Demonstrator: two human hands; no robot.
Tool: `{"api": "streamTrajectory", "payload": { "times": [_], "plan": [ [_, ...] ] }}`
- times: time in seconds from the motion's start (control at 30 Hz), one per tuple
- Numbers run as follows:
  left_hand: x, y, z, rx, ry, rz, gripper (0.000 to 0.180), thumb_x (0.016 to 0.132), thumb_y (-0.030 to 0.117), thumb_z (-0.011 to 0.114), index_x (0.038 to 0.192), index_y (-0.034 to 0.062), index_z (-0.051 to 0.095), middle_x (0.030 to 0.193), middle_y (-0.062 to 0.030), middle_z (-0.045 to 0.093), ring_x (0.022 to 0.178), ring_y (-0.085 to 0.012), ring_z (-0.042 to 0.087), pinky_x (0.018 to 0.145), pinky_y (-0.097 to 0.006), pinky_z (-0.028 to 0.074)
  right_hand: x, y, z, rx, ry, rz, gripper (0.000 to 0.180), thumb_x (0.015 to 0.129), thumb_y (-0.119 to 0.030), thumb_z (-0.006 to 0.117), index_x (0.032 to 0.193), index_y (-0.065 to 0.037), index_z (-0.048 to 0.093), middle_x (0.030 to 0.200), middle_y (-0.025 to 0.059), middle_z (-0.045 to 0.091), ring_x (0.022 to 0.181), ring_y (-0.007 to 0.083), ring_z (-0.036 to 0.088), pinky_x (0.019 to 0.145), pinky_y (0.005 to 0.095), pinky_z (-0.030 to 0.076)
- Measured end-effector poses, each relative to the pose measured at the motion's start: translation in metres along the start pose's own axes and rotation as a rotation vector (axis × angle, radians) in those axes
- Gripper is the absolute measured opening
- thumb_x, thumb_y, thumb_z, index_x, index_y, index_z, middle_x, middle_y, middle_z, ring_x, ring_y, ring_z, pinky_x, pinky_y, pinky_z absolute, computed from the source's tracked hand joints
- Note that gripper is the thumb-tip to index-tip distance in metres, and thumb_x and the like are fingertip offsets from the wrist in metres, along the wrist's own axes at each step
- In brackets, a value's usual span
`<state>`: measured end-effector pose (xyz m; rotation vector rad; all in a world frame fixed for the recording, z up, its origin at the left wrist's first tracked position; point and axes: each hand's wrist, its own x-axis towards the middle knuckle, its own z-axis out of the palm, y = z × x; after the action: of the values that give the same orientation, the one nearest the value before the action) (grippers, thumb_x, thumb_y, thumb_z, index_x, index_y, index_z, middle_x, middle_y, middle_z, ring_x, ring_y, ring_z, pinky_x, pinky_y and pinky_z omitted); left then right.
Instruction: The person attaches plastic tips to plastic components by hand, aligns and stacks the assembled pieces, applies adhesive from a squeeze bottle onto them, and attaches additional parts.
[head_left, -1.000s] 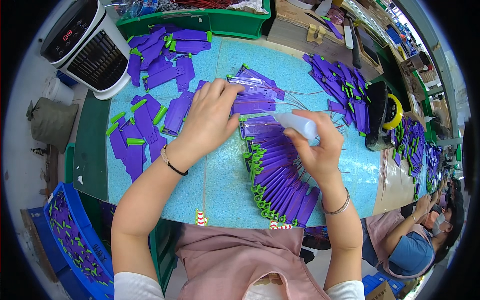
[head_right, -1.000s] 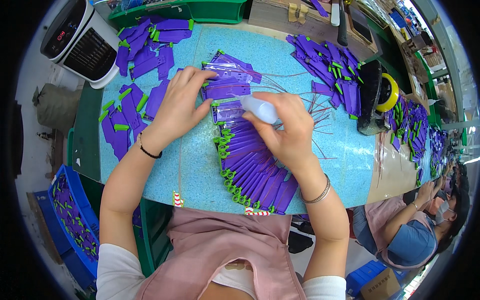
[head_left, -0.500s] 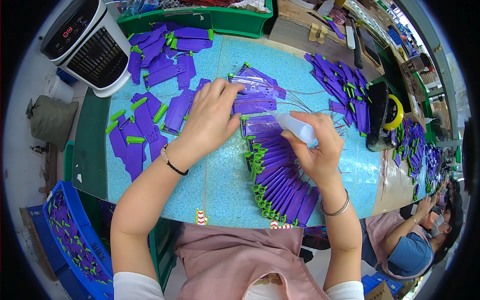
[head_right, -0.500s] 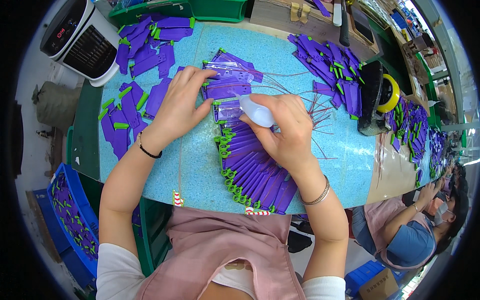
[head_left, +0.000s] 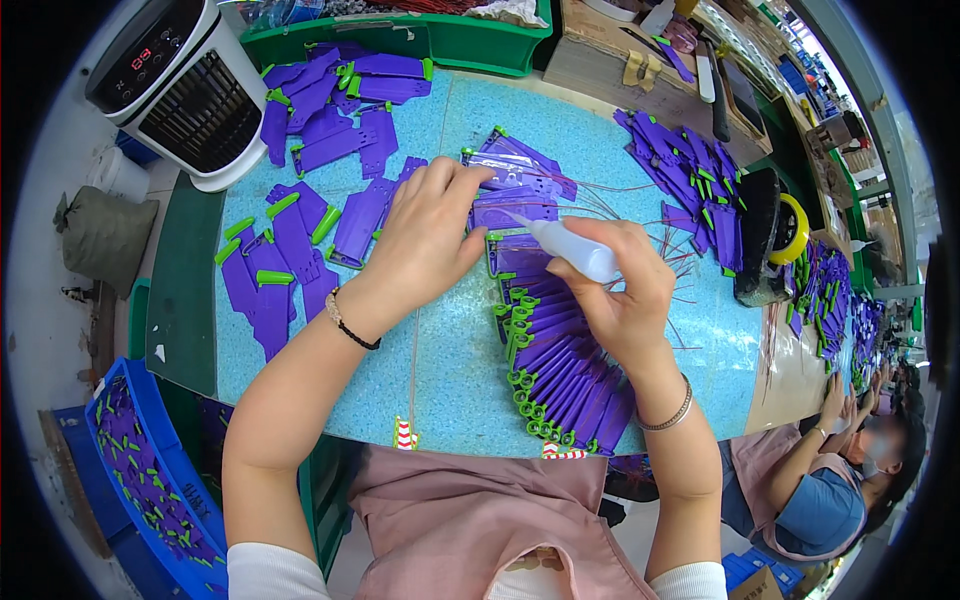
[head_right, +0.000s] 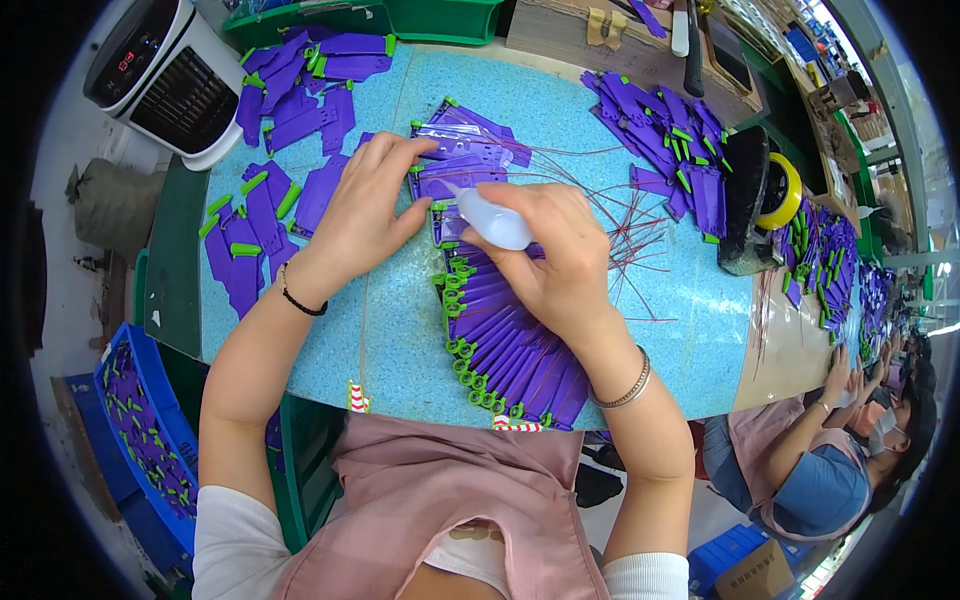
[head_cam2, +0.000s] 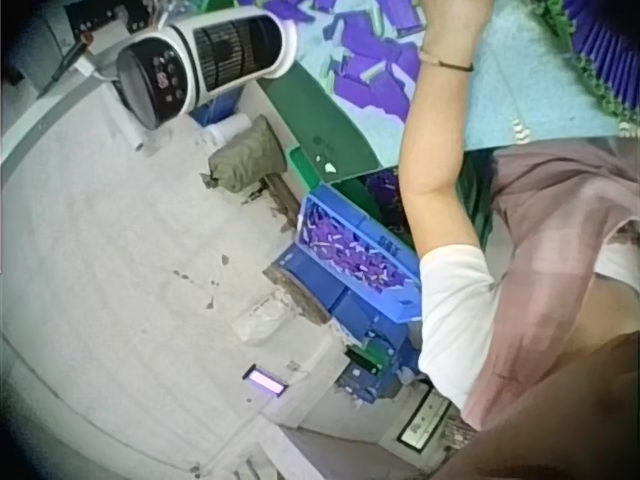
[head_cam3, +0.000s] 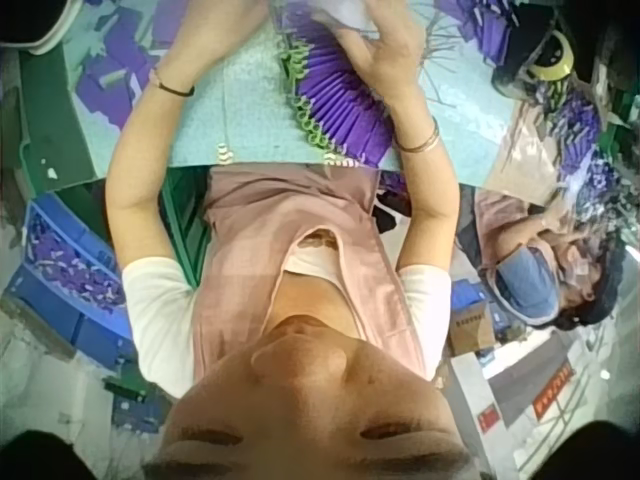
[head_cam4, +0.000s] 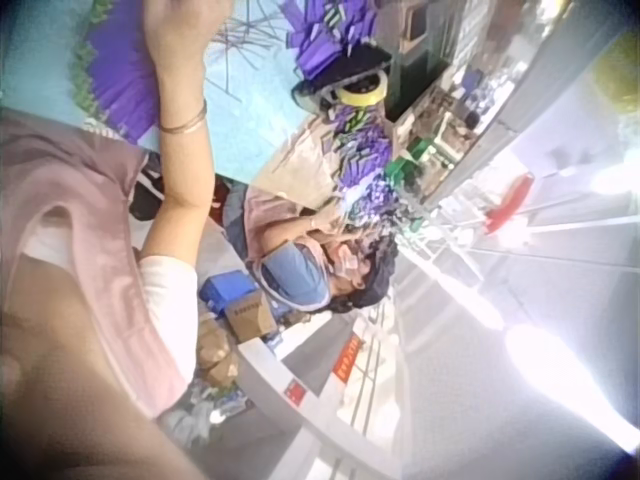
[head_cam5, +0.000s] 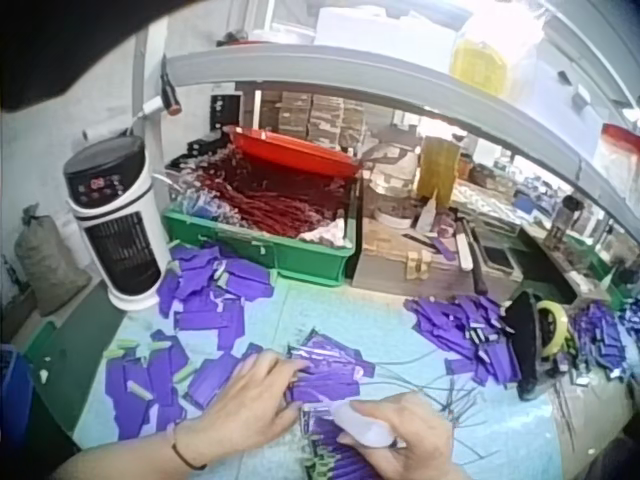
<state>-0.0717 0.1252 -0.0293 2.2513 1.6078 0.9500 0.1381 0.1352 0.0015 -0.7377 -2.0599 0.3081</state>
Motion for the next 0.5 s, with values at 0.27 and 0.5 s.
{"api": "streamTrajectory", "payload": {
  "times": [0.27,0.5],
  "plan": [
    [-0.001,-0.001,-0.001,-0.020,-0.002,0.011,0.052,0.073,0.002,0.067,0.122,0.0039,0.049,0.107,-0.0139,0.050,0.105,-0.0320,0.051,0.091,-0.040,0.042,0.002,-0.001,0.009,-0.001,-0.047,0.002,0.036,0.068,-0.015,0.081,0.099,-0.006,0.066,0.090,0.0089,0.068,0.081,0.0257,0.063,0.072,0.0347,0.048],
    [0.013,-0.005,-0.007,0.074,0.162,0.077,0.049,0.072,0.001,0.064,0.119,0.0035,0.051,0.109,-0.0125,0.051,0.104,-0.0294,0.052,0.090,-0.041,0.040,-0.002,0.015,-0.013,0.019,0.135,0.202,0.030,0.075,-0.008,0.077,0.100,-0.002,0.064,0.093,0.0121,0.068,0.081,0.0232,0.066,0.071,0.0306,0.050]
  ]
}}
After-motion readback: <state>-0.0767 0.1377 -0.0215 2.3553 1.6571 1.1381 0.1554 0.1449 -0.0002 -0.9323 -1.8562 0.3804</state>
